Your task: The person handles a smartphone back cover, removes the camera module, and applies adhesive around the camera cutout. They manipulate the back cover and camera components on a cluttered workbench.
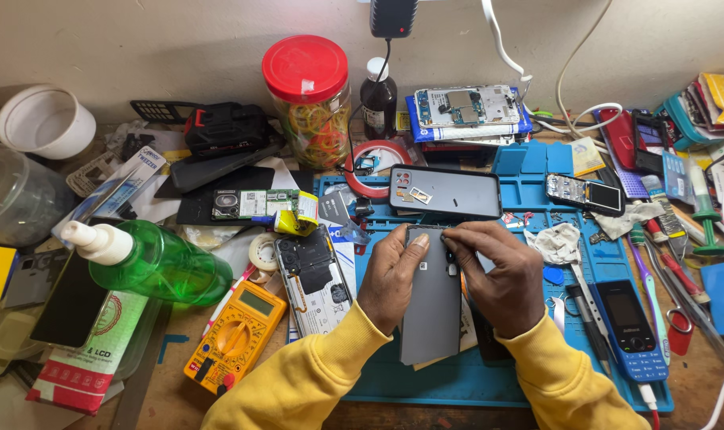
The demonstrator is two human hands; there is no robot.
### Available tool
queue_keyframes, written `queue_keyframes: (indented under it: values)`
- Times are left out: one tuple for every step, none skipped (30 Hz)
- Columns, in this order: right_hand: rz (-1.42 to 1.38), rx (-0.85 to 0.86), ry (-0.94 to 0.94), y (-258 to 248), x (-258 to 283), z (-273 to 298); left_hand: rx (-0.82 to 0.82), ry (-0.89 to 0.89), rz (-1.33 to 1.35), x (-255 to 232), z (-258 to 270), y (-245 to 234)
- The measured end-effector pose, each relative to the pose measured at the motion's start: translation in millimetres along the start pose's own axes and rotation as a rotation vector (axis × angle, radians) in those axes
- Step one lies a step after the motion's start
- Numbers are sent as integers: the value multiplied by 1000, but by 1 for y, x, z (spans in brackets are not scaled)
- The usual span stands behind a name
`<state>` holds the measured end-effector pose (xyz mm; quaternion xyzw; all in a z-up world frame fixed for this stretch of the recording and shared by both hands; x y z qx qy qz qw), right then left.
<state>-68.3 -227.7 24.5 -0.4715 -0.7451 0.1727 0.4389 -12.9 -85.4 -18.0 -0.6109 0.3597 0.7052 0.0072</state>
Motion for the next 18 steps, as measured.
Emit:
queue_keyframes:
  values:
    - [-13,15,-1,0,-2,-1,5,0,48,2,0,0]
    - [-26,29,-1,0,-5,-2,10,0,96,3,0,0]
    - [-59,56,17,1,-8,-3,10,-13,99,4,0,-1]
    - [-93,83,35,1,-12,-4,10,-26,101,5,-1,-1]
    - [-126,111,54,2,-15,-5,10,-40,104,6,-1,-2]
    - [-132,122,62,3,-17,-5,9,-48,107,6,0,-2]
    - [-137,133,71,4,-19,-5,9,-56,109,6,0,-2]
    - [-143,144,79,4,-21,-5,9,-64,111,6,0,-2]
    - [-149,142,74,5,-22,-5,8,-61,97,6,0,-2]
    - [-155,140,68,5,-22,-5,7,-57,83,6,0,-1]
    - [-161,138,64,5,-22,-4,7,-55,67,6,1,-1]
    - [-150,135,62,5,-22,-4,12,-46,60,5,1,0]
    - [-139,133,60,4,-21,-4,18,-36,54,5,1,0]
    - [-127,131,57,4,-21,-4,23,-27,48,5,1,1]
    - [-113,124,55,3,-19,-4,26,-20,31,4,1,2]
    - [-98,117,52,2,-18,-5,29,-12,14,4,2,2]
    - [-84,110,49,2,-15,-5,31,-4,-3,4,2,3]
    - [-64,95,37,1,-13,-5,23,10,-42,3,3,3]
Point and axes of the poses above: each hand's wrist, its own z-axis away from the middle knuckle, its own y-axis out of the palm, x = y × z, the point moved 3 cm from there along -z, towards the middle knuckle, and after that the axes turned 11 degrees about z, right-handed, at the moved point
